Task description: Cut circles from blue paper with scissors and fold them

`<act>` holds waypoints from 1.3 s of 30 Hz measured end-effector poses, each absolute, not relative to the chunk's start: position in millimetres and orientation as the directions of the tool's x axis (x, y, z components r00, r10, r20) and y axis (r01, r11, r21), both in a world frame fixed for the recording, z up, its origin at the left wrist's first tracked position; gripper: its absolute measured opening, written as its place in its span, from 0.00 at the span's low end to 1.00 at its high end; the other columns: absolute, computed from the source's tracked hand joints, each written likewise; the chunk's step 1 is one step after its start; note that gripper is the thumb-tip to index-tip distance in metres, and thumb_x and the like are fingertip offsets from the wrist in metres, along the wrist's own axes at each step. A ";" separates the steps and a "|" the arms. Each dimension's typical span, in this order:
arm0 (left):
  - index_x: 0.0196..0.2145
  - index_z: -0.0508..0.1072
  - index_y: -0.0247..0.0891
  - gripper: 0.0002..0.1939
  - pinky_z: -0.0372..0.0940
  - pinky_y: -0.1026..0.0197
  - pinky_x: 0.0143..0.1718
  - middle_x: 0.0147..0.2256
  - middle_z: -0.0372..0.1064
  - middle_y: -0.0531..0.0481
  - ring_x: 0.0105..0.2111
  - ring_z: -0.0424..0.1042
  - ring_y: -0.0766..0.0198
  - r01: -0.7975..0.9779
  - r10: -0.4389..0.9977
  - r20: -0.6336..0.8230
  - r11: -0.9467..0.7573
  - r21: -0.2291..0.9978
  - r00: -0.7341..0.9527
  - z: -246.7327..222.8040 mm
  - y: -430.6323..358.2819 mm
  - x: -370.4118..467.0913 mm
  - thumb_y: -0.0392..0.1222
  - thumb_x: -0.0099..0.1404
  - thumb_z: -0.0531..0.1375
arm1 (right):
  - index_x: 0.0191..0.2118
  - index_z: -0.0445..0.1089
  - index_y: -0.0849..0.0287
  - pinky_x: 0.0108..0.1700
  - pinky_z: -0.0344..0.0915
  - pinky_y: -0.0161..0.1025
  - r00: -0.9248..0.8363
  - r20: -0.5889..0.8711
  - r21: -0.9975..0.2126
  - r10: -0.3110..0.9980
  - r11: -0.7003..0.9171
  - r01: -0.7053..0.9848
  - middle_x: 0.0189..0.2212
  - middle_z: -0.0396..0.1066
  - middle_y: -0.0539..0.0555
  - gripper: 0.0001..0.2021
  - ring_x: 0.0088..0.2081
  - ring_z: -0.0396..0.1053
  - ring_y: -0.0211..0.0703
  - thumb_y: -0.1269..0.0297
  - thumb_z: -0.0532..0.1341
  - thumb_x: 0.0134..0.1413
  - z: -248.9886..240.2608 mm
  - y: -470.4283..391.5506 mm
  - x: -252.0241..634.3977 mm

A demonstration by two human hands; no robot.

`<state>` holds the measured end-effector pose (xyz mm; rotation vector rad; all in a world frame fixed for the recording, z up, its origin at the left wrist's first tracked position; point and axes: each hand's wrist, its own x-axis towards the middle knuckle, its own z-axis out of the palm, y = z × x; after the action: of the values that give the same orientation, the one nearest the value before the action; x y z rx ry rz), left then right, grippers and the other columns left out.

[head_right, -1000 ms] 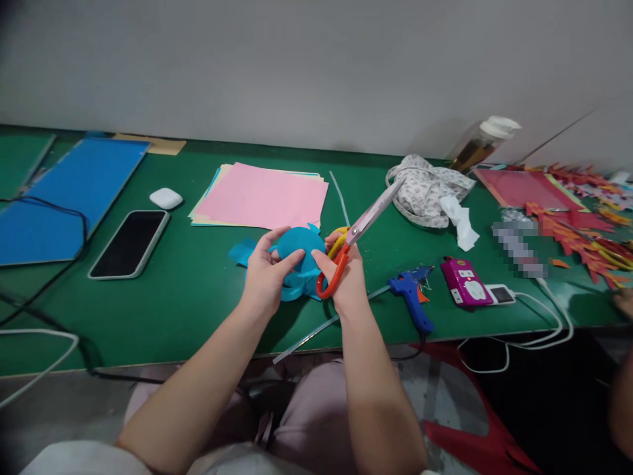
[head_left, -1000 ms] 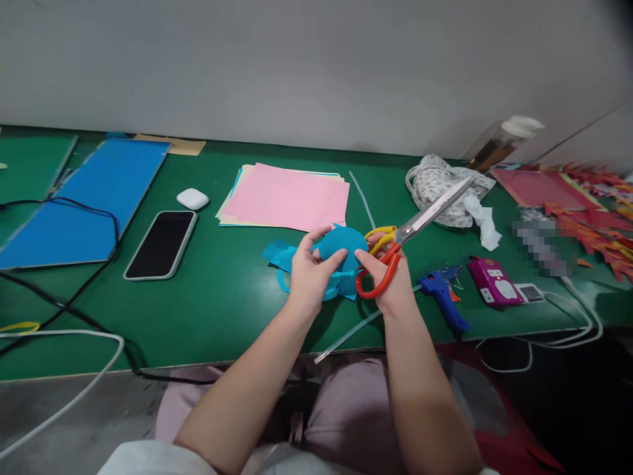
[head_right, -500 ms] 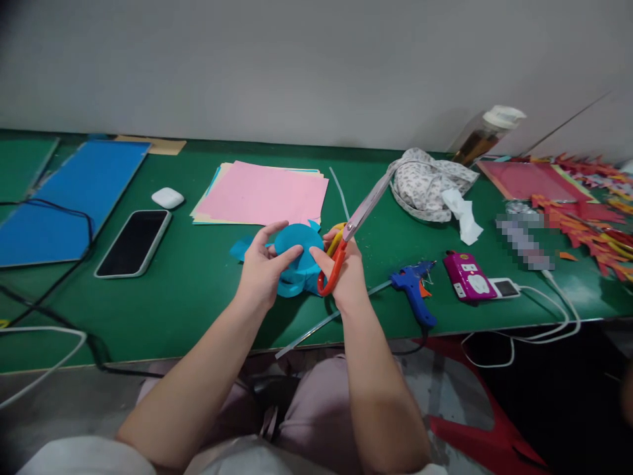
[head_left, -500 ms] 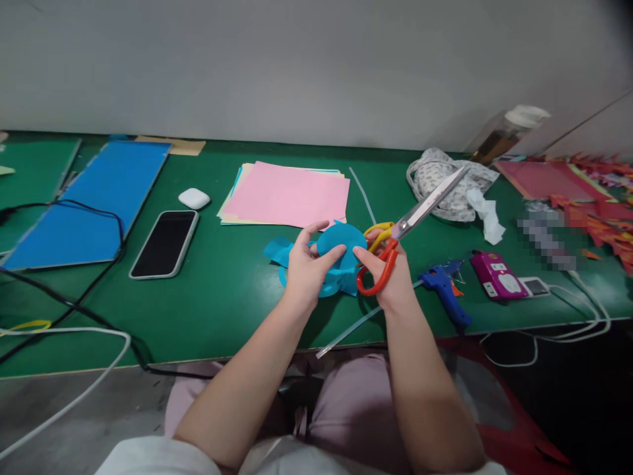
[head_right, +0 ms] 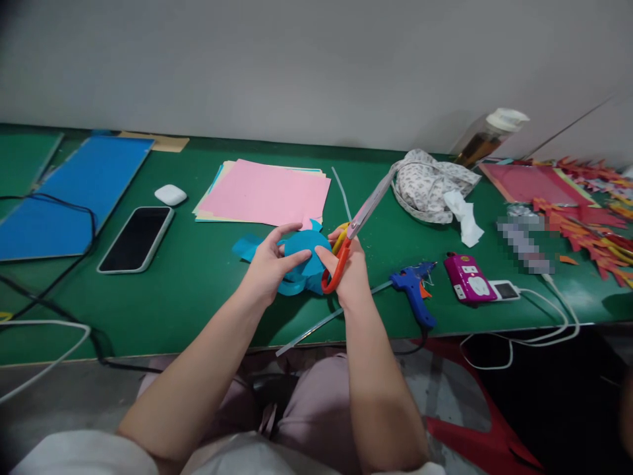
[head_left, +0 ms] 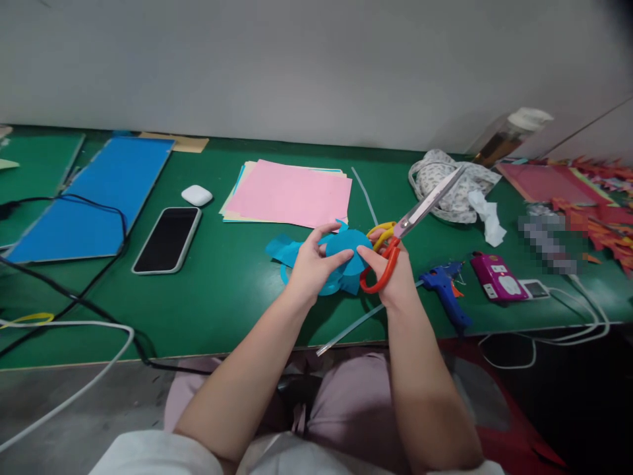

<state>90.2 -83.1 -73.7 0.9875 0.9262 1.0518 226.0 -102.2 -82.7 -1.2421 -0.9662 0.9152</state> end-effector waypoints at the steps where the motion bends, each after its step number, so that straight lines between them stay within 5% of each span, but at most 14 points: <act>1: 0.51 0.67 0.37 0.31 0.61 0.71 0.24 0.25 0.67 0.57 0.23 0.64 0.73 -0.261 0.962 -0.136 0.198 0.945 0.238 -74.8 -82.9 90.5 0.38 0.49 0.69 | 0.33 0.62 0.55 0.36 0.63 0.38 0.338 0.081 -0.994 0.938 0.102 -0.045 0.32 0.62 0.46 0.16 0.31 0.63 0.37 0.65 0.68 0.39 -83.7 -101.9 226.2; 8: 0.48 0.70 0.37 0.28 0.59 0.69 0.25 0.23 0.64 0.59 0.21 0.59 0.74 -0.244 0.971 -0.133 0.180 0.953 0.197 -82.6 -81.4 91.5 0.38 0.48 0.69 | 0.33 0.64 0.55 0.37 0.63 0.39 0.360 0.068 -0.993 0.930 0.098 -0.066 0.31 0.64 0.46 0.16 0.32 0.64 0.38 0.65 0.69 0.36 -86.9 -101.0 226.1; 20: 0.46 0.73 0.39 0.26 0.66 0.62 0.38 0.34 0.71 0.51 0.35 0.70 0.65 -0.239 0.981 -0.134 0.165 0.957 0.142 -86.4 -80.4 90.7 0.38 0.47 0.70 | 0.32 0.64 0.56 0.37 0.63 0.38 0.357 0.111 -0.989 0.927 0.140 -0.055 0.33 0.64 0.46 0.15 0.33 0.64 0.37 0.65 0.69 0.36 -90.1 -98.4 225.5; 28: 0.48 0.68 0.39 0.30 0.62 0.68 0.23 0.24 0.69 0.56 0.21 0.66 0.70 -0.345 0.978 -0.134 0.183 0.921 0.162 -86.8 -79.3 88.0 0.39 0.46 0.70 | 0.33 0.63 0.56 0.33 0.62 0.36 0.348 0.080 -0.990 0.934 0.114 -0.078 0.29 0.63 0.46 0.15 0.30 0.63 0.36 0.61 0.69 0.39 -82.0 -100.7 222.2; 34: 0.44 0.67 0.38 0.27 0.61 0.71 0.21 0.21 0.66 0.59 0.19 0.64 0.74 -0.464 0.993 -0.032 -0.026 0.885 -0.115 -73.3 -72.6 84.4 0.37 0.46 0.70 | 0.36 0.62 0.55 0.35 0.67 0.38 0.283 0.033 -0.976 0.959 0.092 -0.199 0.24 0.62 0.44 0.21 0.24 0.60 0.33 0.43 0.62 0.45 -74.9 -106.2 217.6; 39: 0.41 0.68 0.39 0.23 0.64 0.71 0.25 0.24 0.67 0.59 0.22 0.66 0.74 -0.412 0.915 0.104 -0.275 0.869 -0.391 -52.2 -76.4 81.1 0.36 0.48 0.70 | 0.41 0.64 0.55 0.30 0.69 0.38 0.159 -0.024 -0.998 0.987 -0.014 -0.065 0.29 0.63 0.47 0.22 0.27 0.63 0.37 0.45 0.63 0.45 -79.0 -115.1 205.8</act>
<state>81.1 -76.4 -52.2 0.7808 0.9812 1.8105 205.8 -115.1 -79.0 -1.2474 -1.0354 1.1338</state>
